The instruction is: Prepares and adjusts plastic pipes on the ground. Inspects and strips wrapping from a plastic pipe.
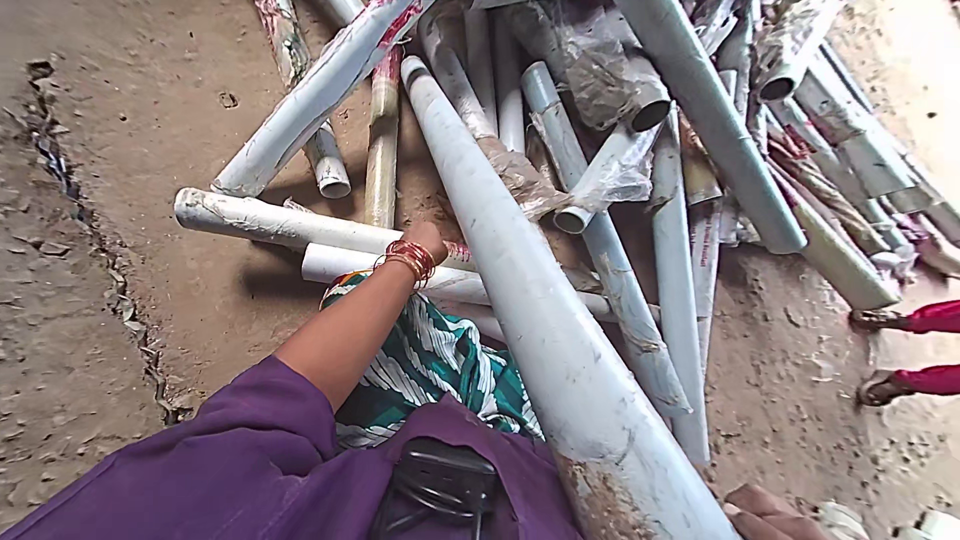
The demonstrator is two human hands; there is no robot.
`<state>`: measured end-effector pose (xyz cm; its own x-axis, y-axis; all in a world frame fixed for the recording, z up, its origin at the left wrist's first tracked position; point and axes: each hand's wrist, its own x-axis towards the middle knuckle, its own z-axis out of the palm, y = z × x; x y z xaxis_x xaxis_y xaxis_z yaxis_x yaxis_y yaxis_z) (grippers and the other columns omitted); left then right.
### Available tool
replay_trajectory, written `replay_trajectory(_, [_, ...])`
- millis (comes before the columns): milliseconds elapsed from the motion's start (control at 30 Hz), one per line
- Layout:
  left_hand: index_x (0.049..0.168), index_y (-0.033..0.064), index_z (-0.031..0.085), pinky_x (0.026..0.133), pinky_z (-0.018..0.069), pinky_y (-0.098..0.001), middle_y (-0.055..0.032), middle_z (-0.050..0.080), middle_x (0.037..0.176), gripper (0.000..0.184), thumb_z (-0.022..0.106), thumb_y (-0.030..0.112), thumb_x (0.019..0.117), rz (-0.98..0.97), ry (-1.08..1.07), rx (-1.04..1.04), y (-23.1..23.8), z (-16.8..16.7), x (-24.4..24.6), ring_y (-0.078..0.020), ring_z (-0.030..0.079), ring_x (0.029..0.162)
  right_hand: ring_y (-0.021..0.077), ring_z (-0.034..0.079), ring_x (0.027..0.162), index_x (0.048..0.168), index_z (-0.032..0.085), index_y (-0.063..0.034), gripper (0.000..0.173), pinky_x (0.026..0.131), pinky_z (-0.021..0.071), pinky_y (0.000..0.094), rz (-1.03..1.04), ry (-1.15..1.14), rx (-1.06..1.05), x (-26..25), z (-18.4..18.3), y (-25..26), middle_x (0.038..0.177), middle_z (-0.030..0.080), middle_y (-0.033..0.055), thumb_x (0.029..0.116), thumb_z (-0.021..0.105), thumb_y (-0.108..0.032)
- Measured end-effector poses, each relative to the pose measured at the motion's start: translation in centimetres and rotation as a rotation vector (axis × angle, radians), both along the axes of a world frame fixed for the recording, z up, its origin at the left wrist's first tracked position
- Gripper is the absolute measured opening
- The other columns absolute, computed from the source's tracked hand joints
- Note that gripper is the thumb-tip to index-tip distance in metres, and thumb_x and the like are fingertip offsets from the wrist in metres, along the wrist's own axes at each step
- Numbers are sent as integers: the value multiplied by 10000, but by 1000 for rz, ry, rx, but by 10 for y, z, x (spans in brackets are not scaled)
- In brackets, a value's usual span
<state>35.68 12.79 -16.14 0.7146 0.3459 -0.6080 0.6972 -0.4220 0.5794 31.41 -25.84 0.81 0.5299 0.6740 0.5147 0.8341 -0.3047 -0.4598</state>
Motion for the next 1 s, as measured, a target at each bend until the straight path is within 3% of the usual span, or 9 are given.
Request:
replay_trajectory(67, [1542,-92,341,1051,402,-715,-365,416,1510,734,662,53,897,-68,15,134,-7,7,-2,-556,481,1335,58,523,739,907,576,-90,224,727,457,160,34,-1,-25,-1,-1,-10,793,491,16,1048,521,-255])
replay_trajectory(100, [1539,-69,363,1025,424,-710,-355,465,1475,690,634,88,925,-50,-4,208,-8,14,-2,-549,512,1309,50,537,776,941,581,-102,221,766,465,157,49,-27,-21,0,-4,-12,831,501,10,1050,512,-281])
replay_trajectory(200, [1066,-64,683,913,498,-633,-289,690,1132,382,497,270,1069,41,-215,405,-15,37,-12,-462,659,1126,65,538,776,968,586,-99,240,752,464,172,67,-70,8,0,-10,-13,841,500,18,1044,516,-317])
replay_trajectory(267, [1211,-36,683,854,542,-530,-241,686,1173,281,591,77,970,51,-591,320,-24,43,-27,-382,683,1018,85,524,725,941,592,-91,235,688,455,190,36,-67,52,-3,-13,-8,798,494,25,1038,532,-297])
replay_trajectory(333, [1365,21,620,899,566,-384,-185,629,1354,471,598,13,895,-64,-871,126,-39,52,-42,-247,673,1096,87,511,711,927,586,-93,262,675,444,196,8,-66,73,-5,-15,-6,782,479,22,1049,521,-317])
replay_trajectory(433, [1097,24,772,1047,493,-343,-130,735,1168,241,611,158,979,-260,-1187,20,-67,71,-55,-199,658,1176,108,511,708,924,592,-76,245,682,449,217,0,-58,94,-7,-16,-5,777,482,42,1044,532,-282])
replay_trajectory(533, [1053,48,795,1145,392,-409,-78,756,1131,295,605,267,998,-495,-1231,-130,-85,98,-59,-254,594,1269,114,517,706,911,597,-76,279,693,454,225,-32,-65,102,-9,-17,-3,770,491,44,1054,512,-299])
replay_trajectory(667, [1018,111,814,1060,462,-360,-7,743,1073,229,675,275,942,-790,-1161,-291,-98,119,-49,-166,618,1179,127,508,683,915,598,-72,282,655,443,233,-38,-68,101,-12,-20,-5,754,488,48,1047,499,-300])
replay_trajectory(1000, [896,89,813,898,521,-241,-14,729,897,109,724,151,888,-951,-1143,-362,-109,142,-33,-110,663,991,128,451,632,875,579,-59,272,601,395,233,-30,-27,120,-13,-22,-6,708,440,46,1029,517,-275])
